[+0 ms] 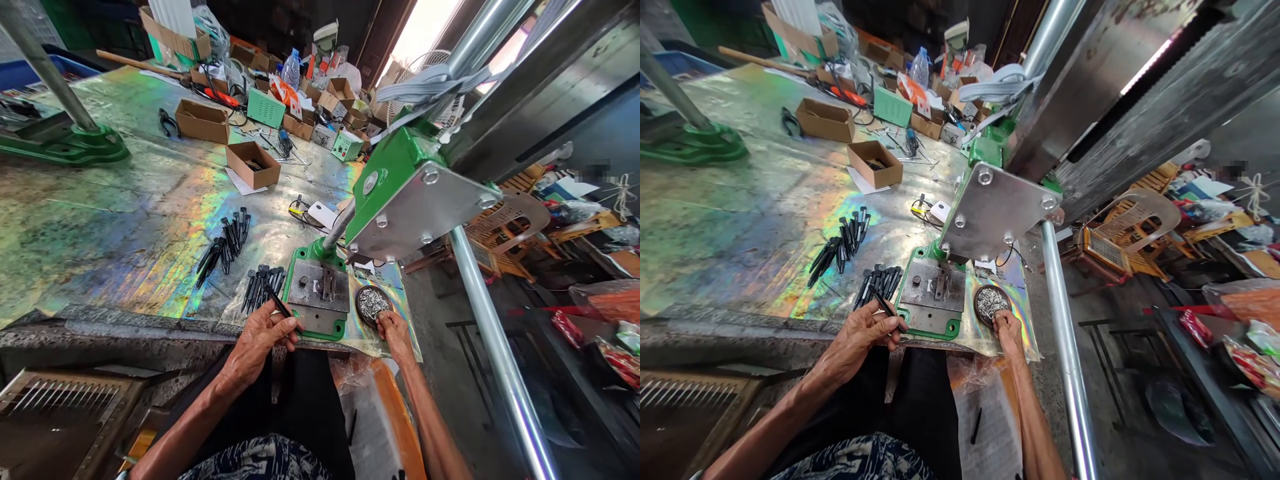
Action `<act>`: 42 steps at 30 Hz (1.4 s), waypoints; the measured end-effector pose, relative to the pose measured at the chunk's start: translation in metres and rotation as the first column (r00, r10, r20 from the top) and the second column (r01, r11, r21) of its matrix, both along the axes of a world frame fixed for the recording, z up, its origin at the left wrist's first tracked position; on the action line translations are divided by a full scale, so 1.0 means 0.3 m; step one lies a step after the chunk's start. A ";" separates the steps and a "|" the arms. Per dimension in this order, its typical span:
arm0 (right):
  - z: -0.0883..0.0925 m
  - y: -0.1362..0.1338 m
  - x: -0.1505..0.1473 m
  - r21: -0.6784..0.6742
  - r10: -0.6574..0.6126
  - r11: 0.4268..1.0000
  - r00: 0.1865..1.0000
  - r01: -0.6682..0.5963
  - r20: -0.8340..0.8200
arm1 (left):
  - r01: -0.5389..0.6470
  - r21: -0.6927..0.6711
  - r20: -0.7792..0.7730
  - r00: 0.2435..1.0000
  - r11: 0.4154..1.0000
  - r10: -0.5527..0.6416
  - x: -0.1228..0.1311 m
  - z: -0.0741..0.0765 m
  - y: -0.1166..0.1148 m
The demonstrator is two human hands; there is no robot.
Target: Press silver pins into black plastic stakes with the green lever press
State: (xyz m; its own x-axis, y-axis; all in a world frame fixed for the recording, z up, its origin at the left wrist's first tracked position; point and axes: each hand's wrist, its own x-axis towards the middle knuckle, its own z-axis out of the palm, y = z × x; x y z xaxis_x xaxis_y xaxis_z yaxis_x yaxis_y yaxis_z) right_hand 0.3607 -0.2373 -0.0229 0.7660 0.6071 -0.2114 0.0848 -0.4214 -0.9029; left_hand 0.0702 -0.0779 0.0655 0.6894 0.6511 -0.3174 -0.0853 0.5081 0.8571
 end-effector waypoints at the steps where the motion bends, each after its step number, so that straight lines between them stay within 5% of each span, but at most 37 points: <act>1: 0.000 0.000 0.002 0.017 -0.006 1.000 1.000 0.006 -0.028 | 0.002 0.001 -0.001 1.000 1.000 -0.002 0.001 -0.002 -0.001; 8: 0.030 0.012 0.000 0.097 -0.073 0.991 0.978 0.094 -0.197 | 0.015 0.005 0.004 1.000 1.000 -0.015 0.013 -0.003 -0.013; 15: 0.144 0.049 -0.114 0.200 -0.042 0.973 0.940 0.115 -0.339 | 0.022 -0.089 0.053 0.998 0.996 -0.017 0.048 0.013 -0.023; 28: 0.409 0.198 -0.487 0.435 0.313 0.896 0.825 -0.091 -0.471 | -0.072 -0.306 0.201 0.970 0.949 0.139 0.086 0.034 -0.020; 42: 0.410 0.244 -0.557 0.431 0.295 0.899 0.839 -0.081 -0.458 | -0.036 -0.467 0.287 0.939 0.883 0.190 0.079 0.018 -0.014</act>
State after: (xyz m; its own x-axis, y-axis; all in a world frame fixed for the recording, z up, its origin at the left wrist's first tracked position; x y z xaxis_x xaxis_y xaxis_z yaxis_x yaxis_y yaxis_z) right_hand 0.1935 -0.1642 0.1001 0.4800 0.8399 -0.2534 -0.3808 -0.0607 -0.9227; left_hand 0.0940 -0.0820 0.0709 0.7322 0.5706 -0.3718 -0.3921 0.7996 0.4549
